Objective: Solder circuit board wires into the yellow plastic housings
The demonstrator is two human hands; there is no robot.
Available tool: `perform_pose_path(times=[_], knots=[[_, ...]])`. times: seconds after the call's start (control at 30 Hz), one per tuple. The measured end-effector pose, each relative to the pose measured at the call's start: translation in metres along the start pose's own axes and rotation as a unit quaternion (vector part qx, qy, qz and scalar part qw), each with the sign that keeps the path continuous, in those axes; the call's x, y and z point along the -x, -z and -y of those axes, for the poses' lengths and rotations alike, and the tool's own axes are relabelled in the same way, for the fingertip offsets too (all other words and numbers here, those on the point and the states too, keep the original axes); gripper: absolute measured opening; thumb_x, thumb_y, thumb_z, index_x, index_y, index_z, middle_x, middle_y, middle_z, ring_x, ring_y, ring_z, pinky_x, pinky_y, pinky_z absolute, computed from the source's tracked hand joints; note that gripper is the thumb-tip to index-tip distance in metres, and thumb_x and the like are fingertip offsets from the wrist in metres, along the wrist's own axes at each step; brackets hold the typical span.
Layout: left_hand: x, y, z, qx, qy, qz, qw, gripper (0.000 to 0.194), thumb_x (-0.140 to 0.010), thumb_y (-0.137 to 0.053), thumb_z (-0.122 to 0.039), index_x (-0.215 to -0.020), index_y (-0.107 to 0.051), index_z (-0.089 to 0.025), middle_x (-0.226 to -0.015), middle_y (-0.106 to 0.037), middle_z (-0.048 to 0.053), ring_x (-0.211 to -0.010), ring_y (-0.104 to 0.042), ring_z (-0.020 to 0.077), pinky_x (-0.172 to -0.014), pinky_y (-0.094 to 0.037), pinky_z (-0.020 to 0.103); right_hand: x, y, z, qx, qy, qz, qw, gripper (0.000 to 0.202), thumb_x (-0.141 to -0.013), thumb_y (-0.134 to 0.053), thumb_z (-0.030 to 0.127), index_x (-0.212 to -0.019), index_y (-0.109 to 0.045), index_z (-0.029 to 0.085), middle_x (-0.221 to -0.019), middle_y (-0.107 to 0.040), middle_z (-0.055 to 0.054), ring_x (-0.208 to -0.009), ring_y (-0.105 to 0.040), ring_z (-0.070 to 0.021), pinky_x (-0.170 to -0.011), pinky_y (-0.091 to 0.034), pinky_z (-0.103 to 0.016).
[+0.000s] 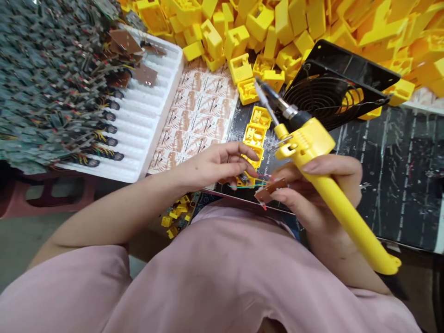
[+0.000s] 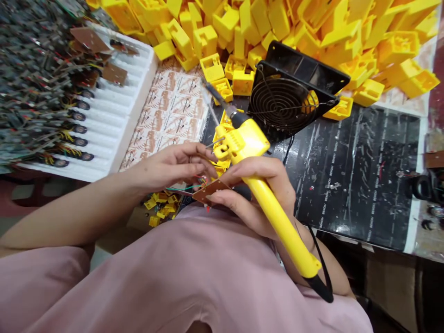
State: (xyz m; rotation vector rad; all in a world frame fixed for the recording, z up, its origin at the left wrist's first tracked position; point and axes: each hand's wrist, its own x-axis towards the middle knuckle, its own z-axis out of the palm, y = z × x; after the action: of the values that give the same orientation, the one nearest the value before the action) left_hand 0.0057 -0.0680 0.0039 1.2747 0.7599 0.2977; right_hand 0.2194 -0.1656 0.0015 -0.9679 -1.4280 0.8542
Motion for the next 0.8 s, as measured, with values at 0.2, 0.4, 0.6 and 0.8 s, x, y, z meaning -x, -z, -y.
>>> perform_pose_path(times=[0.2, 0.4, 0.6, 0.8], knots=[[0.013, -0.015, 0.008, -0.199, -0.223, -0.018, 0.954, 0.034, -0.103, -0.058, -0.03, -0.13, -0.075, -0.019, -0.149, -0.068, 0.012, -0.145, -0.06, 0.0243, -0.124, -0.048, 0.037, -0.003, -0.004, -0.009, 0.141, 0.106, -0.07, 0.982, 0.055, -0.083, -0.088, 0.012, -0.127, -0.061, 0.032, -0.097, -0.076, 0.002, -0.081, -0.079, -0.0212, -0.076, -0.071, -0.038], [0.01, -0.032, -0.003, -0.072, -0.189, -0.131, 0.97, 0.024, -0.101, -0.068, -0.04, -0.1, -0.083, -0.021, -0.121, -0.081, 0.007, -0.121, -0.074, 0.0229, -0.108, -0.06, 0.037, -0.002, -0.012, -0.014, 0.287, 0.197, -0.053, 0.936, 0.05, -0.086, -0.087, 0.014, -0.125, -0.059, 0.026, -0.096, -0.078, 0.004, -0.078, -0.078, -0.0138, -0.075, -0.068, -0.024], [0.004, -0.04, -0.003, 0.104, -0.134, -0.162, 0.972, 0.029, -0.096, -0.074, -0.048, -0.098, -0.083, -0.02, -0.091, -0.082, 0.004, -0.082, -0.077, 0.0161, -0.078, -0.065, 0.028, -0.001, -0.015, -0.014, 0.305, 0.166, -0.032, 0.937, 0.048, -0.086, -0.086, 0.018, -0.126, -0.06, 0.025, -0.099, -0.08, 0.0, -0.08, -0.079, -0.0171, -0.078, -0.068, -0.027], [0.01, 0.01, -0.019, -0.283, -0.189, -0.203, 0.918, 0.019, -0.096, -0.069, -0.031, -0.106, -0.084, -0.025, -0.084, -0.078, 0.002, -0.068, -0.069, 0.0129, -0.067, -0.054, 0.025, 0.004, 0.023, -0.003, 0.343, 0.168, -0.016, 0.924, 0.025, -0.097, -0.077, 0.032, -0.121, -0.073, 0.029, -0.083, -0.077, 0.003, -0.071, -0.076, -0.0174, -0.068, -0.064, -0.029]])
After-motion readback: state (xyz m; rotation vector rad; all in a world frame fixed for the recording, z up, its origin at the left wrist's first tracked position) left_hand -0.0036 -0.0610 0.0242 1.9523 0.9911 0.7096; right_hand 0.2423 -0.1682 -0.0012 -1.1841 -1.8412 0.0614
